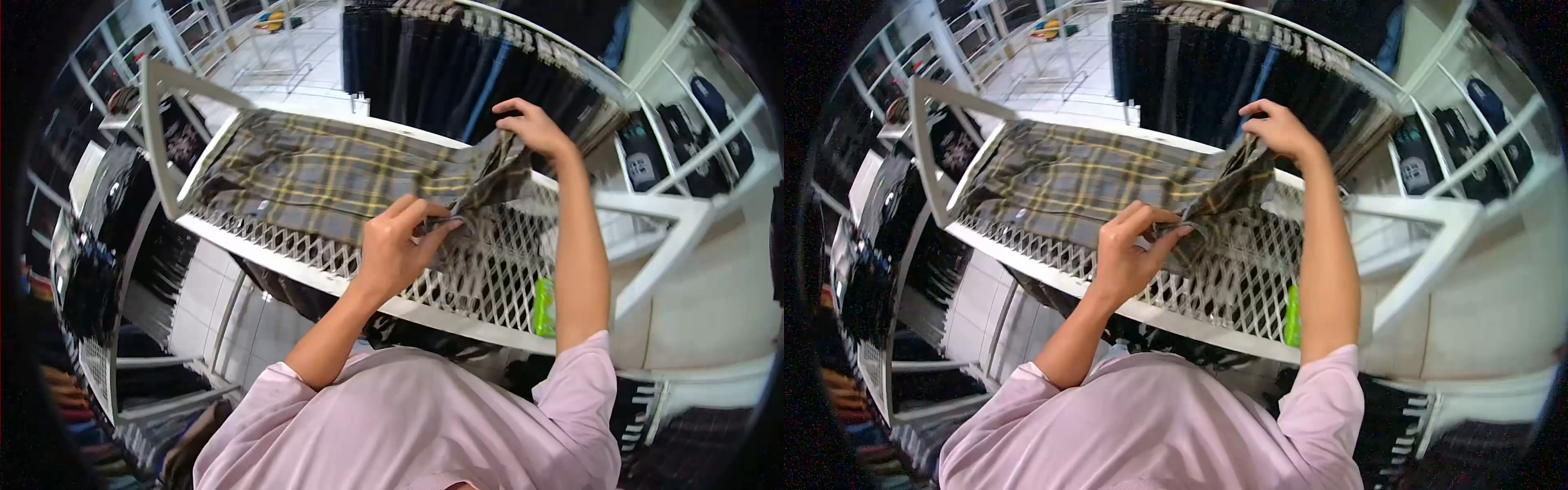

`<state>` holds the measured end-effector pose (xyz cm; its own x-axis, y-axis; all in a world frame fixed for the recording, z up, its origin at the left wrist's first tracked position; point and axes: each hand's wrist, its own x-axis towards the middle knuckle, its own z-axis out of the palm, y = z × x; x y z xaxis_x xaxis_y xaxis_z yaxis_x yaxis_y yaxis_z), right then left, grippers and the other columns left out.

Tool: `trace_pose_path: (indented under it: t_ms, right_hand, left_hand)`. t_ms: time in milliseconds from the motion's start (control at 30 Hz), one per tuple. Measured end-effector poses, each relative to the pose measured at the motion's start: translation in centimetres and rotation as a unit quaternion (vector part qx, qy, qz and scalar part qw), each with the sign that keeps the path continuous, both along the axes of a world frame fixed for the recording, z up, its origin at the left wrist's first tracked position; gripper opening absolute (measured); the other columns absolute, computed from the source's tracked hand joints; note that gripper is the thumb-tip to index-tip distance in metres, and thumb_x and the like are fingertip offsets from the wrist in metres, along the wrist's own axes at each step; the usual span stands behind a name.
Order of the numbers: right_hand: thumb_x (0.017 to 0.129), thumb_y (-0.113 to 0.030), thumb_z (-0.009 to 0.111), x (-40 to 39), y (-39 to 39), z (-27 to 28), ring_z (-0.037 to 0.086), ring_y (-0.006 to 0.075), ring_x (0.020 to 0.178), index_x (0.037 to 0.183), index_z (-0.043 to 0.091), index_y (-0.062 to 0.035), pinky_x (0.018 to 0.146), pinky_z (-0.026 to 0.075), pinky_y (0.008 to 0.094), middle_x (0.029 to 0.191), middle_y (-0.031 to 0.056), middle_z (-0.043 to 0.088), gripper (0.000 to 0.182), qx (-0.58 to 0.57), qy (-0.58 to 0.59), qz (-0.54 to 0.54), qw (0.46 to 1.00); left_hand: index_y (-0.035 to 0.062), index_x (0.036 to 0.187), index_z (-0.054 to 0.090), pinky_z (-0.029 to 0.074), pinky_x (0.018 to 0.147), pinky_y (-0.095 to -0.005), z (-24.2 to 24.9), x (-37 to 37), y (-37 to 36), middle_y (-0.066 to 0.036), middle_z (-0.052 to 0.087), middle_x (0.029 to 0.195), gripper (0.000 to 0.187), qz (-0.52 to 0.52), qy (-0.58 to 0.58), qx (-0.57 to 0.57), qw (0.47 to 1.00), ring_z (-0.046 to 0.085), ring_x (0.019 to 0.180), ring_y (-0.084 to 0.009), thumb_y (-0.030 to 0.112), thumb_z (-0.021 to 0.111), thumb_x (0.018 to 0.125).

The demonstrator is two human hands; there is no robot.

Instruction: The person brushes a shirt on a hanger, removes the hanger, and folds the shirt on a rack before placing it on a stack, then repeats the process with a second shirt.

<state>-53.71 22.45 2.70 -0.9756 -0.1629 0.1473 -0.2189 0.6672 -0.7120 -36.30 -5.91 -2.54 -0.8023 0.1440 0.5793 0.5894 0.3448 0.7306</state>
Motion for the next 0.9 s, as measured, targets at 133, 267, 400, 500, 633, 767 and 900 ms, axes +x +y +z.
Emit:
trace_pose_path:
  t_ms: [133, 267, 400, 500, 633, 767, 900]
  right_hand:
    - [0.100, -0.020, 0.064, -1.0, -8.1, 4.5, 0.066, 0.0053, 0.073, 0.116, 0.072, -0.0065, 0.067, 0.054, 0.0233, 0.088, -0.0020, 0.070, 0.022, -0.213, -0.164, 0.034, 0.963]
    - [0.100, -0.024, 0.065, -5.1, -16.2, 5.3, 0.074, 0.0138, 0.088, 0.120, 0.070, -0.0043, 0.074, 0.058, 0.0274, 0.099, 0.0032, 0.074, 0.029, -0.339, -0.231, 0.136, 0.902]
    - [0.098, -0.016, 0.067, -10.0, -25.7, 4.3, 0.074, 0.0132, 0.095, 0.128, 0.066, -0.0028, 0.075, 0.057, 0.0236, 0.109, 0.0035, 0.075, 0.032, -0.236, -0.180, 0.235, 0.926]
    - [0.095, -0.019, 0.073, -14.1, -34.0, 3.2, 0.073, 0.0146, 0.092, 0.114, 0.073, 0.0002, 0.073, 0.054, 0.0275, 0.099, 0.0060, 0.076, 0.027, -0.073, -0.099, 0.169, 0.978]
    - [0.098, -0.041, 0.065, -19.9, -43.3, -1.6, 0.070, 0.0383, 0.103, 0.111, 0.071, 0.0005, 0.091, 0.053, 0.0438, 0.107, 0.0245, 0.073, 0.044, 0.097, 0.033, 0.122, 0.987]
    - [0.105, -0.041, 0.047, -21.0, -50.4, -6.7, 0.064, 0.0466, 0.116, 0.121, 0.065, -0.0046, 0.099, 0.049, 0.0532, 0.118, 0.0290, 0.069, 0.043, 0.179, 0.046, 0.043, 0.982]
    - [0.108, -0.039, 0.041, -19.1, -52.0, -13.5, 0.067, 0.0473, 0.106, 0.117, 0.059, -0.0064, 0.089, 0.050, 0.0572, 0.108, 0.0303, 0.071, 0.039, 0.177, 0.072, -0.002, 0.982]
  left_hand:
    - [-0.0011, 0.096, 0.074, 0.052, 0.063, -0.0292, 1.4, -1.3, -8.0, -0.009, 0.069, 0.079, 0.013, 0.057, 0.003, 0.049, 0.997, 0.068, 0.073, -0.0166, 0.005, 0.081, 0.086]
    - [-0.0045, 0.102, 0.075, 0.052, 0.061, -0.0277, 2.4, -2.5, -17.1, -0.010, 0.072, 0.080, 0.014, 0.127, -0.034, 0.027, 0.991, 0.067, 0.067, -0.0127, 0.008, 0.073, 0.096]
    - [-0.0065, 0.110, 0.072, 0.052, 0.060, -0.0279, 1.9, -4.8, -26.6, -0.009, 0.069, 0.077, 0.021, 0.203, -0.076, -0.011, 0.976, 0.063, 0.064, -0.0114, 0.013, 0.066, 0.102]
    - [-0.0050, 0.113, 0.069, 0.050, 0.065, -0.0378, 1.6, -6.6, -32.5, -0.019, 0.068, 0.080, 0.024, 0.252, -0.104, -0.079, 0.959, 0.062, 0.064, -0.0242, 0.016, 0.062, 0.104]
    - [0.0006, 0.104, 0.069, 0.049, 0.072, -0.0500, 0.5, -9.0, -37.8, -0.025, 0.068, 0.083, 0.025, 0.333, -0.139, -0.131, 0.924, 0.064, 0.078, -0.0458, 0.022, 0.058, 0.104]
    - [0.0058, 0.106, 0.071, 0.051, 0.073, -0.0533, -2.2, -11.2, -41.2, -0.024, 0.070, 0.085, 0.025, 0.404, -0.160, -0.203, 0.878, 0.067, 0.082, -0.0459, 0.025, 0.056, 0.104]
    - [0.0055, 0.097, 0.069, 0.052, 0.065, -0.0544, -6.3, -12.8, -41.8, -0.023, 0.069, 0.077, 0.027, 0.423, -0.165, -0.279, 0.846, 0.069, 0.073, -0.0434, 0.027, 0.055, 0.104]
